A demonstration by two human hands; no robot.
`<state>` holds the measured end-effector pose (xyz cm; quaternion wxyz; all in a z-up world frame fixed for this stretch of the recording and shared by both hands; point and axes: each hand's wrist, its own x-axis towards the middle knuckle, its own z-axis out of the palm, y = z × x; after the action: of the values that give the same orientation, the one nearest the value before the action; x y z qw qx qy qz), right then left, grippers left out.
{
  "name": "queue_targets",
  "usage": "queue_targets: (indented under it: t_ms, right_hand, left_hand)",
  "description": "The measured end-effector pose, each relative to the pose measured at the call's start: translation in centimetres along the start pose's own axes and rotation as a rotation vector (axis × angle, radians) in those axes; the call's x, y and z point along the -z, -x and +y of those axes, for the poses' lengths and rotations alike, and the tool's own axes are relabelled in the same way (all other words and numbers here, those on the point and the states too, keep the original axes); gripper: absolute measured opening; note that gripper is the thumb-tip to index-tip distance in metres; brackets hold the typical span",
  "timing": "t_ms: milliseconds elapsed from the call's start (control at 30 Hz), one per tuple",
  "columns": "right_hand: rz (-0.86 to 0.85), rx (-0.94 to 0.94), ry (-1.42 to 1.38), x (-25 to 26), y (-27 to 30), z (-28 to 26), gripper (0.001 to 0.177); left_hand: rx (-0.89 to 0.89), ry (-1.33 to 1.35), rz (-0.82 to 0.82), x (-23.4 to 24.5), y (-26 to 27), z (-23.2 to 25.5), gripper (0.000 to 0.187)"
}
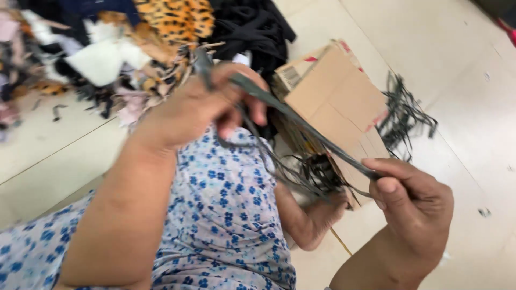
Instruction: Sorting fabric scraps by color and packing them into cardboard boxes, then tying the boxes with straps
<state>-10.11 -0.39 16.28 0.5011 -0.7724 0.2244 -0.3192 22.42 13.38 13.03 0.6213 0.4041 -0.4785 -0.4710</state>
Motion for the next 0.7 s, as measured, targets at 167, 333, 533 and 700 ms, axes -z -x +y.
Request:
queue_targets:
  t_ms: [167,333,533,700]
  right_hand:
    - [-0.386,-0.013,0.447,-2.3,-4.5,-0.8,0.033]
    - [-0.365,0.130,0.697,-10.1,-8.8,1.3,0.022]
    - [-0.288,0.683,0.617,-25.7,-15.1,10.1,0.023]
    - [-0.327,0.855,0.886,-39.8,-14.0,14.7,0.023]
  left_hand:
    - [-0.106,-0.349,0.740,8.8,12.0,3.2,0.029]
    - [-0.178,-1.058,1.170,11.9,27.6,7.0,0.039]
    - [-0.072,-1.618,1.340,14.4,42.1,4.6,0.033]
    - [1.099,-0.816,1.767,14.2,47.0,2.2,0.086]
